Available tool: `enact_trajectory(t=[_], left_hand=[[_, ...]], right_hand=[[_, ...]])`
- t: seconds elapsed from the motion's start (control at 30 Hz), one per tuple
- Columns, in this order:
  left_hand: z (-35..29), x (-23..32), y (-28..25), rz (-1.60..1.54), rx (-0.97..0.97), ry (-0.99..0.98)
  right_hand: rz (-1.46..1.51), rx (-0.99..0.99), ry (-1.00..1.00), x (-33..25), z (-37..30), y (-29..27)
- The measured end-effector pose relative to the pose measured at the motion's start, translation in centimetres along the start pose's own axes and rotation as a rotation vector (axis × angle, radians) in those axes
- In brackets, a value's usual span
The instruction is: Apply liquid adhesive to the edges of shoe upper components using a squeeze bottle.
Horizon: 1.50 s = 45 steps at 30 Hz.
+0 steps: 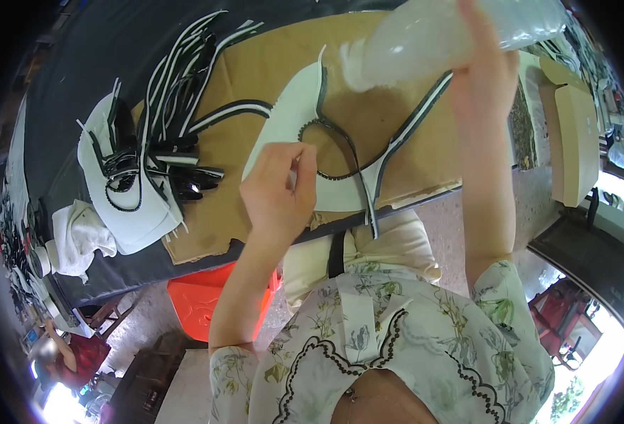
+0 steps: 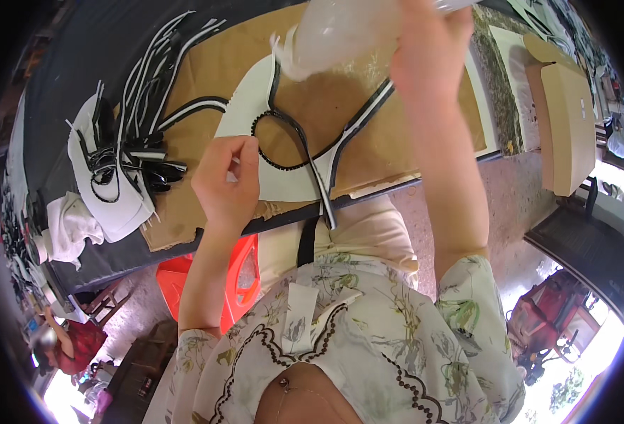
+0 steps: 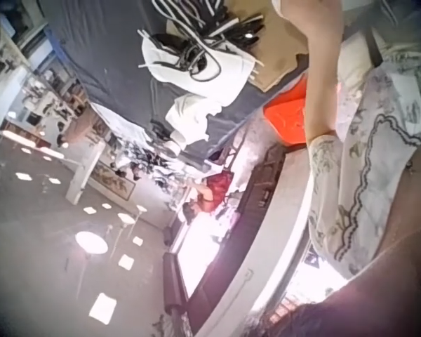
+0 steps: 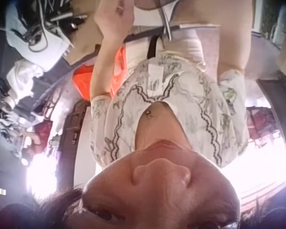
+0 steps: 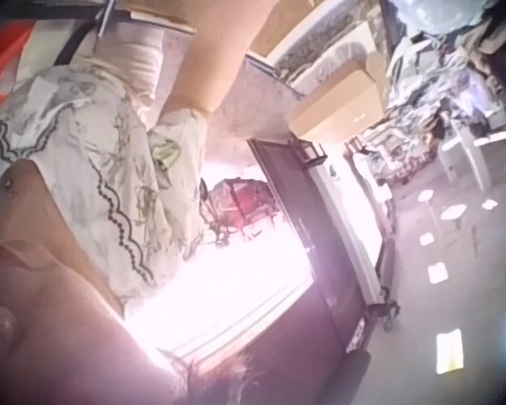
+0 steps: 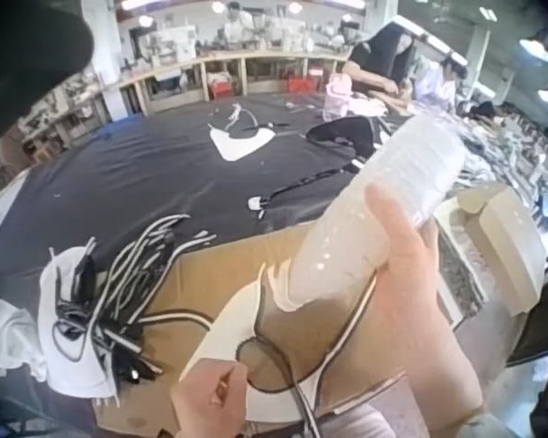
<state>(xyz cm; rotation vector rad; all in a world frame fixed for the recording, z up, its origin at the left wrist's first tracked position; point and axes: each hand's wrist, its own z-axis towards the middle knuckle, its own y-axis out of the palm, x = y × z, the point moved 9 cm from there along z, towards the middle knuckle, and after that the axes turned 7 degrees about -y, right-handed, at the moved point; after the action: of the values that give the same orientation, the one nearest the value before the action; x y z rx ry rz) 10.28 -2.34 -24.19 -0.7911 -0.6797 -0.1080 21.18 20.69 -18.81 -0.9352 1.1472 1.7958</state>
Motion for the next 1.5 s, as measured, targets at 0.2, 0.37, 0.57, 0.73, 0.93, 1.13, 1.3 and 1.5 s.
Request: enact_trajectory(t=[0.2, 0.37, 0.57, 0.73, 0.93, 1.13, 1.3, 1.5], left_hand=[[-1.0, -3.7, 6.5, -0.413, -0.388, -0.804], [-2.2, -3.2, 7.4, -0.879, -0.334, -1.154], [-2.9, -2.3, 8.8, -0.939, -0.348, -1.256], [-3.4, -2.7, 8.5, -1.092, -0.282, -1.251], [-2.9, -1.8, 8.2, -1.281, -0.313, -1.126], [-2.6, -1.7, 8.1, -1.324, -0.27, -1.174], [-3.2, -2.4, 8.2, -1.38, -0.292, -1.145], [-2.6, -0.7, 8.7, -1.409, -0.333, -1.1]], right_hand=[[0.051, 0.198, 0.038, 1.1, -0.3, 0.3], [0.048, 0.003, 0.149, 2.9, -2.0, 3.1], [0.105, -0.18, -0.004, 0.5, -2.2, 5.5], [0.142, -0.014, 0.177, 1.8, -1.7, 2.1], [0.055, -0.221, 0.167, 2.0, -2.4, 3.1], [-0.201, -0.304, 0.189, -1.3, -4.6, -1.1], [-0.162, -0.25, 0.152, -3.5, -4.9, -6.3], [-0.045, 0.113, 0.08, -1.7, -4.0, -8.4]])
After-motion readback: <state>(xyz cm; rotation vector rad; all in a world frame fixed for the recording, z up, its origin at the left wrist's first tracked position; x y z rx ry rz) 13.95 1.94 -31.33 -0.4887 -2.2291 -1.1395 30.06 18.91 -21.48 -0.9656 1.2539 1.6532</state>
